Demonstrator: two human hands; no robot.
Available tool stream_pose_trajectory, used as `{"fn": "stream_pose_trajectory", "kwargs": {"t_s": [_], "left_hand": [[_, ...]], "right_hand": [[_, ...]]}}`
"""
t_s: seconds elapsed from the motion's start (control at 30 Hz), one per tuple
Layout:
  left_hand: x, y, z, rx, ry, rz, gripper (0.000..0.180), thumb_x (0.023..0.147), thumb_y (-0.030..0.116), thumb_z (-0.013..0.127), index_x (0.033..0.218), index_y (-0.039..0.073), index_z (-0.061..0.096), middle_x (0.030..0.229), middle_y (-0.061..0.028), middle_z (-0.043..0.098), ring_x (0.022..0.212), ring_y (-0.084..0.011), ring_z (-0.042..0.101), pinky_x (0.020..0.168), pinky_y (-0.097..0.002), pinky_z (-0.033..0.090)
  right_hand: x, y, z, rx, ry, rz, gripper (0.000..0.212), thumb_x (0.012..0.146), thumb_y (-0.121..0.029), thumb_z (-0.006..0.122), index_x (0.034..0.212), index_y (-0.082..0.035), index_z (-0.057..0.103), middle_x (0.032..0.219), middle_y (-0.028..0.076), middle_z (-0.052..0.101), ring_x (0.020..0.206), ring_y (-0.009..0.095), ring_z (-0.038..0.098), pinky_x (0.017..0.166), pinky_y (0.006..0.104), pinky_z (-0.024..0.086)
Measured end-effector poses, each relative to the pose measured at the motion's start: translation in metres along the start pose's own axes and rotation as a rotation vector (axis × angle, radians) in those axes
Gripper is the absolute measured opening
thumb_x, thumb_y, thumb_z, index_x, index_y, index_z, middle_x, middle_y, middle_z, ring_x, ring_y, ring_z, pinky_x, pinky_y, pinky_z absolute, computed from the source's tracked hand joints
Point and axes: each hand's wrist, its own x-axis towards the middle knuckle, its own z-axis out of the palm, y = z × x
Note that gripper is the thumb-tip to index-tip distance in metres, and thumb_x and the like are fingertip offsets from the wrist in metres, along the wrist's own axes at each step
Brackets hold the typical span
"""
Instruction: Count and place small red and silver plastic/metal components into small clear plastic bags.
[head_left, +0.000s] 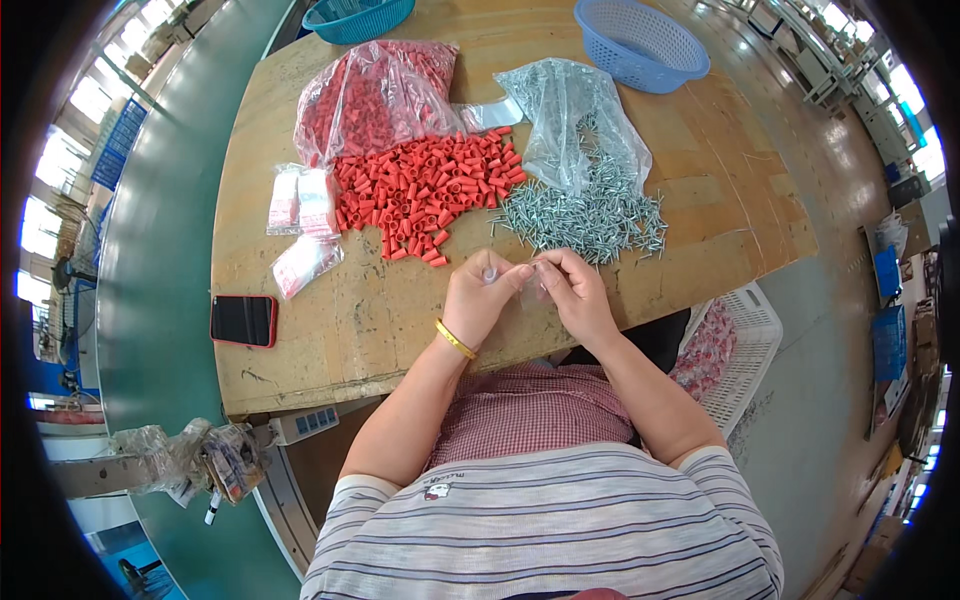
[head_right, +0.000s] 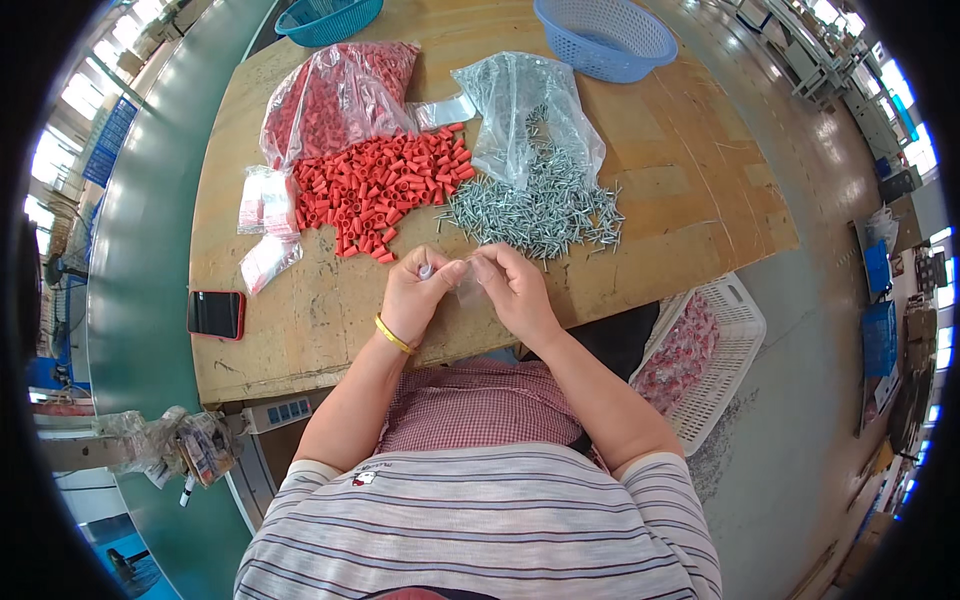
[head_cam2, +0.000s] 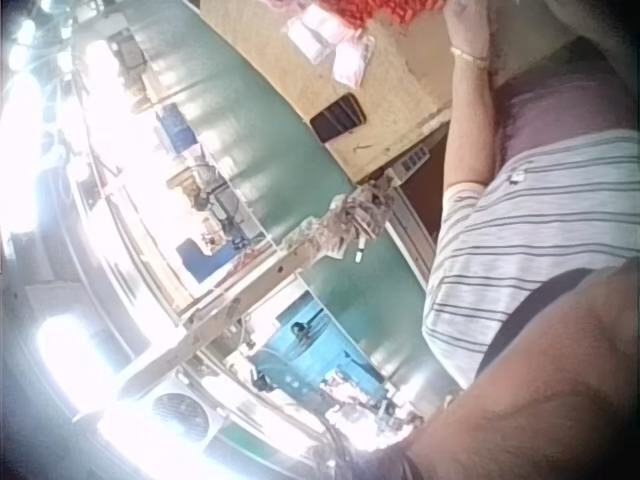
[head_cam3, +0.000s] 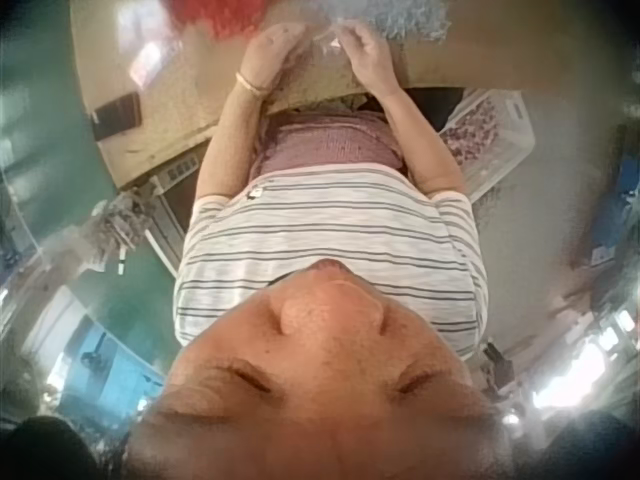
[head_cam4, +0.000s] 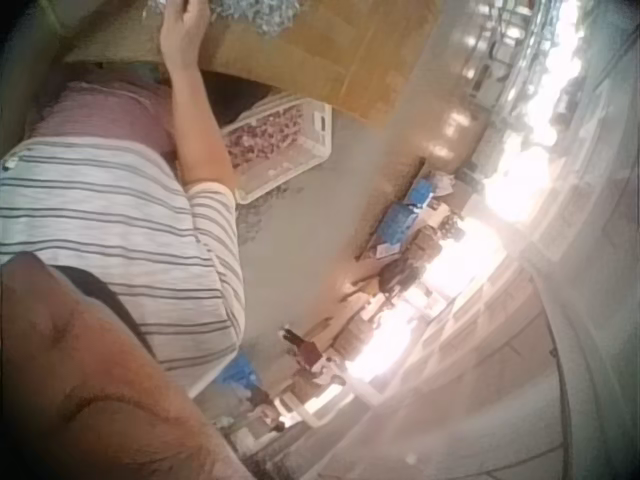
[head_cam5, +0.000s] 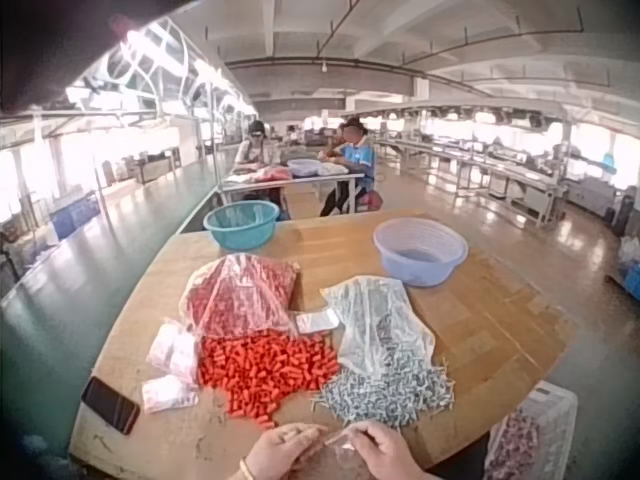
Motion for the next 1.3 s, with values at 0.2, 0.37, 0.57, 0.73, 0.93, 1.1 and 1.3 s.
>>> {"fn": "stream_pose_trajectory", "kwargs": {"t_s": [0.2,0.37,0.57,0.73,0.93,1.1,1.3], "left_hand": [[-0.003,0.025,-0.007,-0.115,-0.131,-0.194,0.012,0.093,0.015,0.063,0.093,0.003,0.064,0.071,0.0063,0.052,0.061,-0.0029,0.043,0.052,-0.0184,0.033],[-0.001,0.018,-0.014,-0.288,-0.052,-0.223,0.022,0.096,0.022,0.059,0.103,0.001,0.064,0.067,0.0064,0.049,0.056,-0.0032,0.039,0.048,-0.0189,0.028],[-0.001,0.031,-0.023,-0.092,-0.162,-0.272,0.025,0.094,0.022,0.061,0.103,-0.001,0.066,0.075,0.0028,0.054,0.062,-0.0045,0.046,0.053,-0.0188,0.035],[0.001,0.027,-0.025,0.284,-0.209,0.033,0.017,0.088,0.016,0.068,0.094,0.0,0.069,0.083,0.001,0.06,0.071,-0.0069,0.053,0.063,-0.0213,0.043],[-0.003,0.028,-0.016,0.473,-0.054,0.167,0.013,0.079,0.014,0.076,0.083,0.004,0.069,0.081,-0.001,0.061,0.072,-0.0097,0.053,0.067,-0.0248,0.043],[-0.008,0.027,-0.011,0.616,0.076,0.351,0.016,0.075,0.014,0.078,0.077,0.004,0.065,0.071,-0.0037,0.054,0.065,-0.0174,0.049,0.064,-0.0293,0.042],[-0.009,0.015,-0.011,0.668,0.051,0.427,0.015,0.076,0.013,0.076,0.081,0.004,0.065,0.072,-0.0044,0.055,0.066,-0.0167,0.051,0.063,-0.0288,0.043]], "right_hand": [[0.0,0.002,-0.001,-0.045,0.069,-0.076,0.015,0.098,-0.015,0.054,0.1,-0.002,0.06,0.082,-0.002,0.056,0.072,0.004,0.049,0.065,0.021,0.042],[-0.001,-0.003,-0.003,-0.013,0.006,-0.003,0.016,0.099,-0.018,0.053,0.102,-0.003,0.06,0.082,-0.003,0.057,0.073,0.003,0.051,0.064,0.0204,0.043],[-0.001,-0.002,0.0,-0.041,0.017,-0.021,0.013,0.097,-0.013,0.054,0.1,-0.002,0.061,0.081,-0.001,0.056,0.071,0.004,0.049,0.064,0.0213,0.042],[-0.001,-0.001,0.001,-0.089,-0.015,-0.078,0.012,0.096,-0.012,0.056,0.1,-0.002,0.06,0.085,0.0,0.057,0.074,0.005,0.051,0.067,0.0212,0.044],[0.002,0.002,0.004,-0.257,0.246,-0.295,0.012,0.086,-0.008,0.067,0.096,-0.004,0.061,0.083,0.003,0.056,0.082,0.014,0.055,0.078,0.0273,0.045],[0.0,-0.009,0.01,-0.435,0.216,-0.391,0.012,0.082,-0.006,0.069,0.089,-0.002,0.06,0.083,0.007,0.057,0.08,0.02,0.057,0.075,0.0323,0.046],[0.0,-0.005,0.017,-0.381,0.153,-0.219,0.01,0.083,-0.008,0.066,0.086,-0.001,0.059,0.079,0.007,0.06,0.074,0.021,0.06,0.071,0.0332,0.046]]}}
